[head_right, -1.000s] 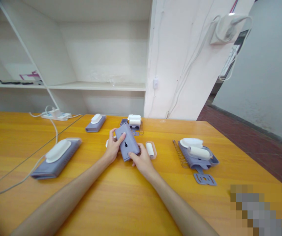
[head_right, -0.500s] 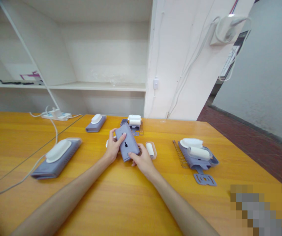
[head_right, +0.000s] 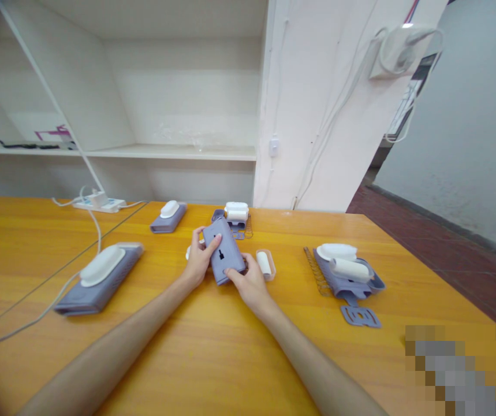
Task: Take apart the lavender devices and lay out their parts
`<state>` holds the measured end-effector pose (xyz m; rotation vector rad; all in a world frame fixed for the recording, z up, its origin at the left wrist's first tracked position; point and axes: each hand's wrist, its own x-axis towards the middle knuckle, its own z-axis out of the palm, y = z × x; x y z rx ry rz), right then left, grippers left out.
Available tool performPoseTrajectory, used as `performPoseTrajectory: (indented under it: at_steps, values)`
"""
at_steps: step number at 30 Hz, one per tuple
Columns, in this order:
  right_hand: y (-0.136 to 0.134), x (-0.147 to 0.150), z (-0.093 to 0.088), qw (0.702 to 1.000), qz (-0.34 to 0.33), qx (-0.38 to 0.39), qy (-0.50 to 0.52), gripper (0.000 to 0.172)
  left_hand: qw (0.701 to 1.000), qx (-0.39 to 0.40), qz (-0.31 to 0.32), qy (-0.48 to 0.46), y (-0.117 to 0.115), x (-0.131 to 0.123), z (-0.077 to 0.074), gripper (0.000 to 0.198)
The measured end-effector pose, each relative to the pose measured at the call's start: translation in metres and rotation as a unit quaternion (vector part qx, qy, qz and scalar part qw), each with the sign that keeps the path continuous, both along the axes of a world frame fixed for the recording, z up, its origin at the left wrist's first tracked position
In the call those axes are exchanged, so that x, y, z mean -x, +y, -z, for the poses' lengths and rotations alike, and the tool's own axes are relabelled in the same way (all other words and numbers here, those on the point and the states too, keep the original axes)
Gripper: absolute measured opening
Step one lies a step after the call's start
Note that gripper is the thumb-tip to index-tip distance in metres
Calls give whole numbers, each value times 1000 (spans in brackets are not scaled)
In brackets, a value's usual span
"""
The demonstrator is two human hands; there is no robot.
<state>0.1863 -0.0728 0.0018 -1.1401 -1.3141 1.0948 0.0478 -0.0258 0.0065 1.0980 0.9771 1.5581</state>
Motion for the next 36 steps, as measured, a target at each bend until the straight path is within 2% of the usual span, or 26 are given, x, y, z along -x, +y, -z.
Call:
performPoseTrajectory:
  at_steps: [6, 21, 25, 29, 36]
  values:
    - [-1, -1, 4, 999, -23, 34, -10, 41, 1000, -1, -9, 6, -1, 0, -2, 59]
    - [-1, -1, 5, 998, -66, 25, 3, 38, 999, -20, -17, 35, -5, -1, -7, 59]
    - [-2, 1, 3, 999, -47, 25, 9, 40, 998, -42, -21, 52, -5, -1, -6, 57]
    - [-1, 4, 0, 1000, -22, -10, 10, 36, 994, -69, -53, 62, -5, -3, -4, 53]
    - [-1, 7, -2, 1000, -13, -16, -23, 34, 993, -61, -79, 70, -4, -4, -2, 49]
